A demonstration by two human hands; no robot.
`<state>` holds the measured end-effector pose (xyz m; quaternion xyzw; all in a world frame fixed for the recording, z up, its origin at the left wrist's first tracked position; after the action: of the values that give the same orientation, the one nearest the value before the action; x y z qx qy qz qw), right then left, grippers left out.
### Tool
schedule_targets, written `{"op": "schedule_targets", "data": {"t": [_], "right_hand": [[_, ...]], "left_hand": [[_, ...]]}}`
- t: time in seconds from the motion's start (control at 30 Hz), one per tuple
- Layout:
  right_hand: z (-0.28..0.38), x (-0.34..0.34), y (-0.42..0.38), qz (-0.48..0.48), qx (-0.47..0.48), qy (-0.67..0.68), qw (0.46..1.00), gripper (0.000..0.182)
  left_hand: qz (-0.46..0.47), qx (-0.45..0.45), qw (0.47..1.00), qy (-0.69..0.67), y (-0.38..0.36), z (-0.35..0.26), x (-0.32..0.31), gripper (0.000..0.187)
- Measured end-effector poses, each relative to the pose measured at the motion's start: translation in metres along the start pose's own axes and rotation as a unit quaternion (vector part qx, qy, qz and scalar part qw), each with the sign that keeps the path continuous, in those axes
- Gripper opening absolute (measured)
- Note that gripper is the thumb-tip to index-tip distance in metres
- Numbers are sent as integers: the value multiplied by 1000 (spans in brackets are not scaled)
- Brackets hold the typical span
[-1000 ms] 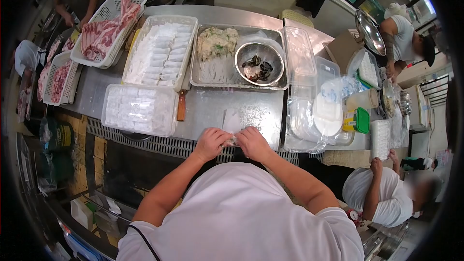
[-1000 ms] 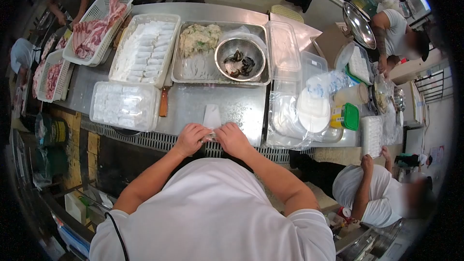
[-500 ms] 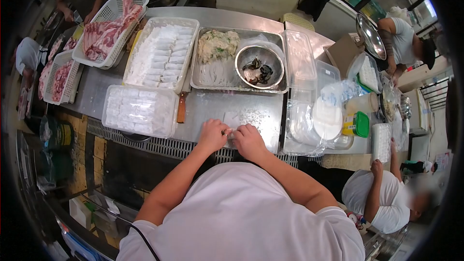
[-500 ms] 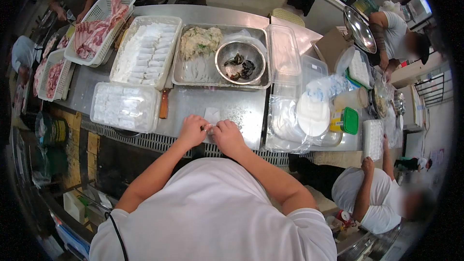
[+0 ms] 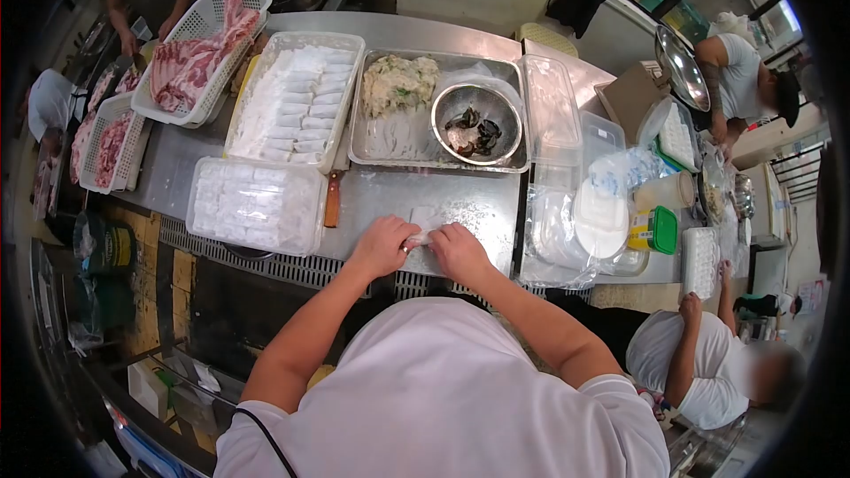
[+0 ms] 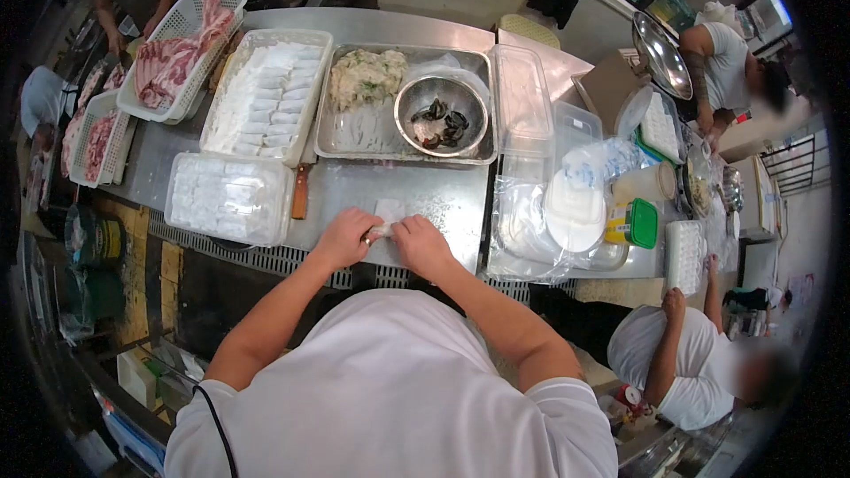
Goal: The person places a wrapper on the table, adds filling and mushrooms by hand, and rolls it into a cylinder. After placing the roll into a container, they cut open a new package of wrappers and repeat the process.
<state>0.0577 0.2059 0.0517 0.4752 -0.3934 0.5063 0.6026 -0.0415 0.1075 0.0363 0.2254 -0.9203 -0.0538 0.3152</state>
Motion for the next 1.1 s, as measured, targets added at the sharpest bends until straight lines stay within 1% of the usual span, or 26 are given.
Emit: {"op": "schedule_targets", "data": {"t": [0.1,0.2,0.27,0.37,0.47,0.5,0.57,0.67,0.77,0.87,0.97,1.07,1.1], "right_hand": [[-2,5,4,-36,-11,-1,999,27],[-6,7,8,-56,-18,-8,998,26],[-8,7,9,-66,-19,-16,998,23],[-8,6,12,-48,-17,-23,998,25],[-17,-3,18,12,-24,6,1000,37],[-26,-1,26,38,-84,38,995,41],[-37,14,48,93,-202,99,970,50],[-68,17,96,149,-286,141,936,63],[-86,2,132,147,-231,37,961,50],[-77,-17,145,236,-206,17,950,47],[-61,-35,163,233,-160,56,957,46],[-38,-51,186,172,-92,83,977,47],[-36,-55,186,207,-160,212,942,48]], "left_hand": [[4,29,999,27,7,11,-2,27],[-37,-8,999,14,11,3,3,33],[-20,-42,999,10,12,-6,0,38],[-16,-65,998,24,8,-5,-3,43],[-13,-68,997,33,8,-2,-5,46],[-10,-68,997,34,8,-1,-5,46],[-8,-69,997,36,9,-3,-4,47],[-12,-69,997,35,8,-2,-4,47],[-17,-72,997,34,6,2,-5,47],[-15,-66,997,38,5,2,-4,47],[-20,-60,997,40,5,2,-4,46],[-18,-53,998,39,3,5,-5,43],[-17,-52,998,37,3,6,-6,42]]}}
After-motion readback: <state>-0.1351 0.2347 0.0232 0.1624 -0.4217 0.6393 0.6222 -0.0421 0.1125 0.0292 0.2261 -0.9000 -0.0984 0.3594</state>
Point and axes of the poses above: each hand's wrist, its own y-axis towards the middle knuckle, its own x-axis out of the back of the hand, z = x × y, the point moved 10 cm from there along y, towards the middle knuckle, and after that the axes turned 11 degrees about -y, right-handed, at the moved point
